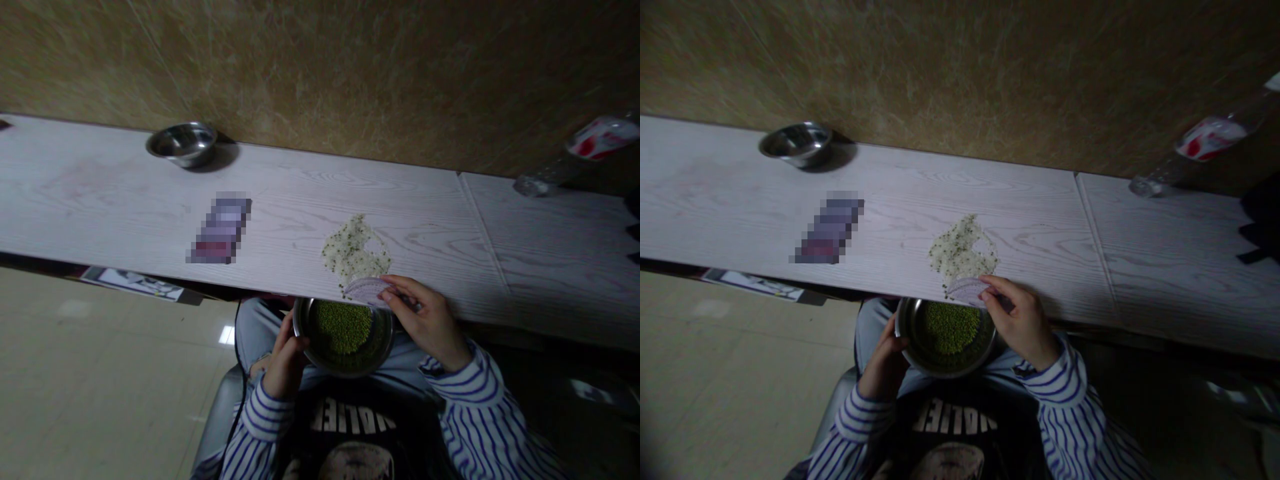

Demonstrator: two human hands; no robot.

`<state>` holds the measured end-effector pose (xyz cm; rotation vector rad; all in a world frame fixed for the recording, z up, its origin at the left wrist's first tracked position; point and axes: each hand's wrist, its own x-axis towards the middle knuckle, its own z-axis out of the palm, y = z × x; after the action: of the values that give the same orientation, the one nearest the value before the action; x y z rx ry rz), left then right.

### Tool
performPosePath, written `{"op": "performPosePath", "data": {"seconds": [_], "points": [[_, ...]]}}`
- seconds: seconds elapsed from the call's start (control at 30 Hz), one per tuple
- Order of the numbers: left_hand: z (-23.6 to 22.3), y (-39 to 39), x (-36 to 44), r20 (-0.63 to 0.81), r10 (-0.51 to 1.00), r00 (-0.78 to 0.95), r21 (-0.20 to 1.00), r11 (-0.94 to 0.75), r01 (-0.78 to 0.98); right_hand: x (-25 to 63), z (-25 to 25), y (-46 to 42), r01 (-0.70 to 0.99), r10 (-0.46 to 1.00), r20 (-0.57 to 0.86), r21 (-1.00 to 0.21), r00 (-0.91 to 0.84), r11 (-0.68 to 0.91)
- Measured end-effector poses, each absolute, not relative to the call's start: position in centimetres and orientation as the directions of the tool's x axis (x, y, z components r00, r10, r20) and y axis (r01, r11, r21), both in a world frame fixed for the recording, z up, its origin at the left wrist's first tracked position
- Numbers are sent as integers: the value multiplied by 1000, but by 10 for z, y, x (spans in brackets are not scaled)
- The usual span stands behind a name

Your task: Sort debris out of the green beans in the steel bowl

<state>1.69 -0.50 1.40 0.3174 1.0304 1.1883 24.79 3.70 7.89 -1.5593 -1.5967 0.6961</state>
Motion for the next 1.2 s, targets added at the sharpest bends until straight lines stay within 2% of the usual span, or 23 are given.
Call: {"op": "performPosePath", "data": {"seconds": [0.23, 0.4, 1.2], "points": [[12, -5, 17, -515, 857, 26, 675, 424, -604, 244, 81, 34, 564, 985, 167, -817, 33, 120], [12, -5, 17, -535, 845, 16, 650, 423, -632, 243, 81, 34, 549, 982, 170, -830, 82, 98], [13, -5, 15, -511, 860, 20, 671, 413, -615, 247, 77, 37, 584, 976, 188, -807, 108, 91]]}}
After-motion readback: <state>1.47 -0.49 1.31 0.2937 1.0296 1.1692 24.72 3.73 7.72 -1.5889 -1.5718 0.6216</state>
